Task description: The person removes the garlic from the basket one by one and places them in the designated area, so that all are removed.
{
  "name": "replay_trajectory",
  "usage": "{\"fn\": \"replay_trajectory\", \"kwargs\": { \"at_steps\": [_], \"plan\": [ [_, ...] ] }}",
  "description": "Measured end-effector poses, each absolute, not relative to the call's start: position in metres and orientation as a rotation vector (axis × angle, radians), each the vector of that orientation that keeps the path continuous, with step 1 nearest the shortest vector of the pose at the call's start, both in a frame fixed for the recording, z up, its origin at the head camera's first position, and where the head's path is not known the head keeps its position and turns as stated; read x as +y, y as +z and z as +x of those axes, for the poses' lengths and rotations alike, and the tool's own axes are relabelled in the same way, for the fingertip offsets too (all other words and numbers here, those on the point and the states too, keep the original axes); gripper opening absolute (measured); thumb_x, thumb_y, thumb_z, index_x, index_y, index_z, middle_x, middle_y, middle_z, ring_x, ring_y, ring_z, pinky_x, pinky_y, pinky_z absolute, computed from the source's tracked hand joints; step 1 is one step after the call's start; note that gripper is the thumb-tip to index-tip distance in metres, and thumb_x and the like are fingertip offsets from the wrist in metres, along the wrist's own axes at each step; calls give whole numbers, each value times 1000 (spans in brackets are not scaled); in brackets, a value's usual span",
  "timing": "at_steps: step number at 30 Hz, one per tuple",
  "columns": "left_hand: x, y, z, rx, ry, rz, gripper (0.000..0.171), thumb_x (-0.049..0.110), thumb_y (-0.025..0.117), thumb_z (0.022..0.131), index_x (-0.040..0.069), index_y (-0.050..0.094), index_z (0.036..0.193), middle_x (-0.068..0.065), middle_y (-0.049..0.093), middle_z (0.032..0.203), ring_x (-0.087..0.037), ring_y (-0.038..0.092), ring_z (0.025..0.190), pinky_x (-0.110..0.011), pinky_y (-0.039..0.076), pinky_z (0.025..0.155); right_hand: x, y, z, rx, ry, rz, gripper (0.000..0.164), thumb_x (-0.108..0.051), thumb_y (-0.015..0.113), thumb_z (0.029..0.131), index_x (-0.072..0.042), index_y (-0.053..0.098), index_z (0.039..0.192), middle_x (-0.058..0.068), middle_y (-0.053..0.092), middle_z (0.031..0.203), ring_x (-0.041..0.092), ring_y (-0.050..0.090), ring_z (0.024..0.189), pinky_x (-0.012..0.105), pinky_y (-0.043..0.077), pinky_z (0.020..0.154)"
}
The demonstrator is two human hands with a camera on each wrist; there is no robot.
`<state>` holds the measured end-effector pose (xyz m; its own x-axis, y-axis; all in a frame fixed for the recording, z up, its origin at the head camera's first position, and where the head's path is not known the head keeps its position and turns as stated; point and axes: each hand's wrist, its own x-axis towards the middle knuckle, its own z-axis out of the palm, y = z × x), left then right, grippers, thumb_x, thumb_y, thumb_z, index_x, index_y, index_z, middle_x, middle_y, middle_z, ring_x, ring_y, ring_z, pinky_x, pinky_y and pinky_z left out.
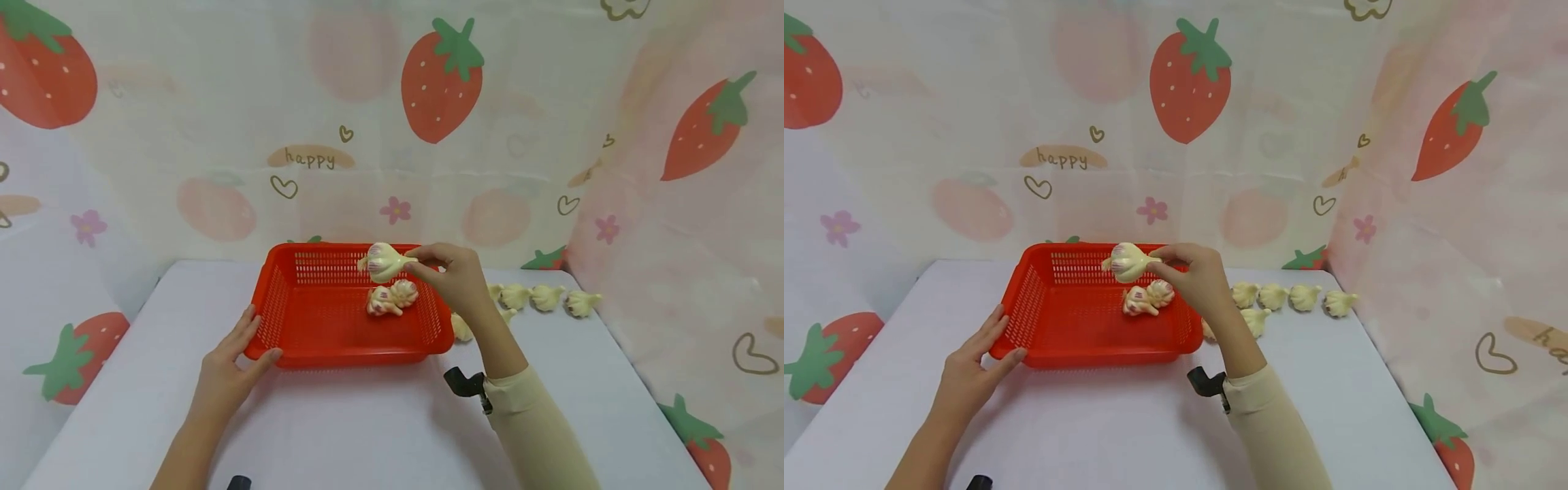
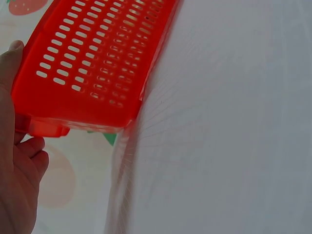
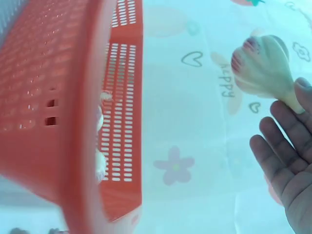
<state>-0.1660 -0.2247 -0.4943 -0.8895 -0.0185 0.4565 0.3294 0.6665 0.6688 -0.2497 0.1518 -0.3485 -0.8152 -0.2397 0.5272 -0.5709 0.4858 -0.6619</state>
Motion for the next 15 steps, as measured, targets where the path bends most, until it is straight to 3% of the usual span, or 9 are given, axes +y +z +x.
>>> {"fn": "replay_trajectory", "kwargs": {
  "at_steps": [5, 15],
  "plan": [
    [-228, -497, -168, -2464, -1123, -237, 79, 39, 83, 87, 16, 47, 154, 6, 39, 163, -23, 40, 149, 1, 27, 101, 161, -357, -238, -2334, 1260, 651, 19, -20, 84, 87, -10, 80, 103, 1, 78, 97, 14, 72, 89, 38, 62, 85],
    [-227, -495, -166, -2472, -1126, -228, 80, 39, 82, 87, 17, 46, 155, 6, 39, 163, -26, 40, 149, 1, 27, 101, 197, -365, -219, -2259, 1320, 606, 17, -15, 84, 86, -12, 81, 102, 2, 78, 99, 8, 71, 90, 16, 57, 83]
  ]
}}
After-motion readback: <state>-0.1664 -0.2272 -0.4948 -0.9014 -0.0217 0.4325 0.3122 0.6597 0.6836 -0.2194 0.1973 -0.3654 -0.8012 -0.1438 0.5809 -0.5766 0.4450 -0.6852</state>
